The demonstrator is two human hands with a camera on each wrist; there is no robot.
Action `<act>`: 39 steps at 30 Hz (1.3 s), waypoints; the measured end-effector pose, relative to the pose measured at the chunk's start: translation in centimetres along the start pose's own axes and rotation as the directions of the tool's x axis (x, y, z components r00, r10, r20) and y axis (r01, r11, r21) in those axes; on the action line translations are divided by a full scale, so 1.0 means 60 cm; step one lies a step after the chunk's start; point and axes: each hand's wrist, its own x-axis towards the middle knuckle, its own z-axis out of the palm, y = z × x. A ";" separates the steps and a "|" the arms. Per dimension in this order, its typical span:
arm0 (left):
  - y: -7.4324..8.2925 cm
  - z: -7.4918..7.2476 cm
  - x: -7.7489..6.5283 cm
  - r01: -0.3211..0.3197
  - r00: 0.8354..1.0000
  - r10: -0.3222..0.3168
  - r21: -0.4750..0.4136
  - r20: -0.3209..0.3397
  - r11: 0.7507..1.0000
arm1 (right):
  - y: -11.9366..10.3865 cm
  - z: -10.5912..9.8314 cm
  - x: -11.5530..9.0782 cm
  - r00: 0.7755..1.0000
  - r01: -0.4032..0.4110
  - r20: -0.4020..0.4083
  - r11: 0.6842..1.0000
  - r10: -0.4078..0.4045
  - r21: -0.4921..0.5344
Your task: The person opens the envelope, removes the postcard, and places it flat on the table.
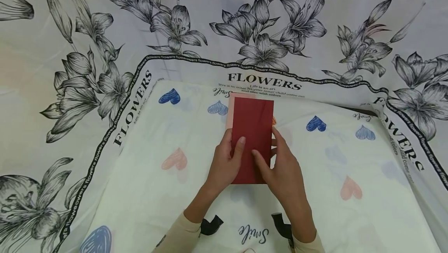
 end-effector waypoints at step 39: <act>0.001 -0.022 0.001 -0.008 0.999 0.016 -0.178 0.043 0.984 | 0.050 -0.024 -0.005 0.979 0.074 -0.203 0.963 -0.020 0.258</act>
